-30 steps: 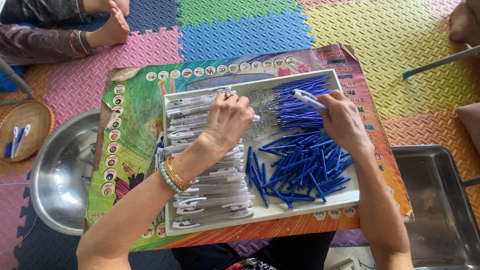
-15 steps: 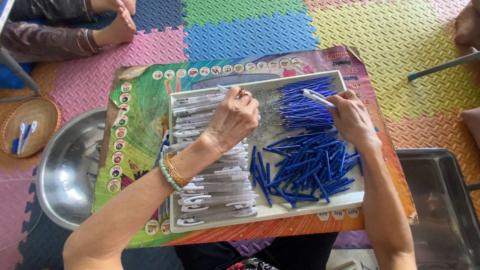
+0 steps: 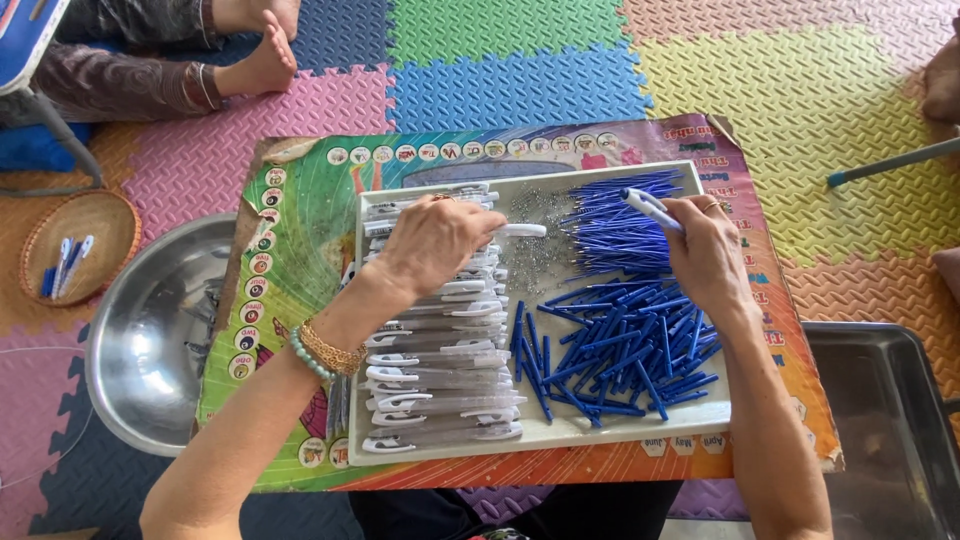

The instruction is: The person assembles pens by picking up pen bodies, caps, and internal components from a tray and fitting them together by hand.

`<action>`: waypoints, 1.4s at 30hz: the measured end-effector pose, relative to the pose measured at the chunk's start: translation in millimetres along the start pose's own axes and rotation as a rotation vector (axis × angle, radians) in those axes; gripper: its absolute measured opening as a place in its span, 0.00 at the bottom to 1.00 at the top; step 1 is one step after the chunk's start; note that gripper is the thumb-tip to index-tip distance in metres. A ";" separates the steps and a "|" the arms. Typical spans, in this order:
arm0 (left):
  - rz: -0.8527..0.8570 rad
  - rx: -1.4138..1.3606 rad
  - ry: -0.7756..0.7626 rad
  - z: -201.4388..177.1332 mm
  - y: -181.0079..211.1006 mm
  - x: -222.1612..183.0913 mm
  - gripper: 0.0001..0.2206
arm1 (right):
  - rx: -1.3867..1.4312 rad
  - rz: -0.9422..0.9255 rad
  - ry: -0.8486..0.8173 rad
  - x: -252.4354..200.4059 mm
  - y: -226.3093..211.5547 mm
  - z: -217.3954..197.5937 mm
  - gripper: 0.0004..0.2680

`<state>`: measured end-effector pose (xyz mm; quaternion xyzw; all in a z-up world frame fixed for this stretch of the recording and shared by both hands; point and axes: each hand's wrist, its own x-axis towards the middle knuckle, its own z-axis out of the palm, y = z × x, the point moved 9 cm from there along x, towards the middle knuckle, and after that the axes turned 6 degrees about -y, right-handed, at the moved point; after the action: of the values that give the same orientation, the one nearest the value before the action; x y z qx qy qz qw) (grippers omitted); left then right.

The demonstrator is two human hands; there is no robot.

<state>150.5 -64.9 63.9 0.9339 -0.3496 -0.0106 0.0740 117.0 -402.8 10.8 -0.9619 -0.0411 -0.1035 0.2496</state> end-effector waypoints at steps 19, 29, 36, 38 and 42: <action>0.036 1.014 -0.062 91.9 4.2 110.7 0.10 | 0.051 -0.066 0.076 0.4 -16.6 -5.2 0.11; 0.020 0.816 -0.013 47.1 6.2 95.4 0.05 | 0.041 -0.132 0.040 16.2 -27.0 11.7 0.13; -0.030 0.352 0.120 12.1 -36.0 33.8 0.07 | -0.086 -0.247 -0.174 84.4 -83.8 79.8 0.13; -0.062 0.283 0.110 -7.2 -33.1 0.9 0.07 | -0.179 -0.213 -0.197 100.2 -66.6 109.1 0.12; -0.123 -0.090 0.054 -6.8 -33.5 -51.4 0.09 | -0.249 -0.225 -0.291 102.8 -78.3 128.6 0.10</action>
<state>134.0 -5.4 64.1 0.9494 -0.2884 -0.0058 0.1243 229.9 -268.9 -39.5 -0.9795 -0.1706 0.0047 0.1072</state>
